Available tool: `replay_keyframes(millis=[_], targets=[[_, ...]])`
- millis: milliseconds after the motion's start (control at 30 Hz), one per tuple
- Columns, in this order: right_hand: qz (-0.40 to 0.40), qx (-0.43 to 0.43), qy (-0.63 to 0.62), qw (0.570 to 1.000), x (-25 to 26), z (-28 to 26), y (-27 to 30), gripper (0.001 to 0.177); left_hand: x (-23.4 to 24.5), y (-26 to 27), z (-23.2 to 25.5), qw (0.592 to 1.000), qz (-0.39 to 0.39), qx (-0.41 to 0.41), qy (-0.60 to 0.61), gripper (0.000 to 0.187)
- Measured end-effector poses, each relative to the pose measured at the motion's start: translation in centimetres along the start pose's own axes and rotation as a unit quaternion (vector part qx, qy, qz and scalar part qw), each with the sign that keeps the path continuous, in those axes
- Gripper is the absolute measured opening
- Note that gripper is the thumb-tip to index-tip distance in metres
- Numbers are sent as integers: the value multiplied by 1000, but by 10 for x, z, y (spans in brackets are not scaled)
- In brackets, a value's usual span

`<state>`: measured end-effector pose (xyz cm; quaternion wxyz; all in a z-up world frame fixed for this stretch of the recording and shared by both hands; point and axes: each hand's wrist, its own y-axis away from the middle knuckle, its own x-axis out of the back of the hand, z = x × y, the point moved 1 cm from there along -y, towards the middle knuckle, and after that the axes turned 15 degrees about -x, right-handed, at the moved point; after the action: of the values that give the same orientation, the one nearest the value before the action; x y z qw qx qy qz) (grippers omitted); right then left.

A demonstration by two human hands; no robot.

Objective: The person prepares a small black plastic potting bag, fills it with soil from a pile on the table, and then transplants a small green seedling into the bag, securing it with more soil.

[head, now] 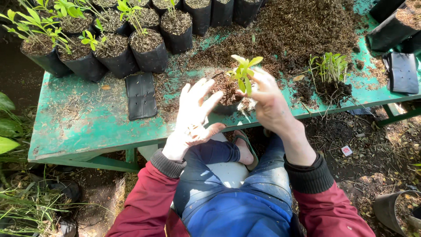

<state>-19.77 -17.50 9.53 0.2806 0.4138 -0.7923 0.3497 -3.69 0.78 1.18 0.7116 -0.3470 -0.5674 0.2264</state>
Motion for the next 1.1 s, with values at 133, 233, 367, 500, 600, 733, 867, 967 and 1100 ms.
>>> replay_keyframes(millis=[133, 233, 367, 500, 600, 733, 867, 967, 1100], targets=[[2, 7, -19, 1000, 1, 29, -28, 47, -2, -2, 0, 1000, -6, -17, -8, 78], [-41, -30, -39, 998, 10, -4, -43, 52, -5, -10, 5, 1000, -14, -24, -3, 81], [-156, -129, -20, 979, 23, -43, -44, 53, -6, -15, 5, 999, -22, -21, -17, 78], [-161, -165, 42, 972, 17, 0, -32, 50, -9, -16, 7, 1000, -8, -14, -23, 79], [-116, -57, 23, 991, 15, 1, -21, 50, -7, -13, 8, 1000, 11, -18, -18, 81], [-56, 13, 46, 997, 12, 24, -8, 55, -6, -11, 6, 999, 24, -12, -33, 78], [-67, 17, 70, 995, 2, 23, -4, 55, -11, -11, 10, 999, 24, -19, -17, 76], [-53, 6, 55, 997, 3, 19, -14, 66, -10, -14, 11, 999, 51, -11, -12, 76], [-105, -144, -77, 981, 25, -56, -27, 59, -9, -15, 4, 997, 72, 25, -2, 73]])
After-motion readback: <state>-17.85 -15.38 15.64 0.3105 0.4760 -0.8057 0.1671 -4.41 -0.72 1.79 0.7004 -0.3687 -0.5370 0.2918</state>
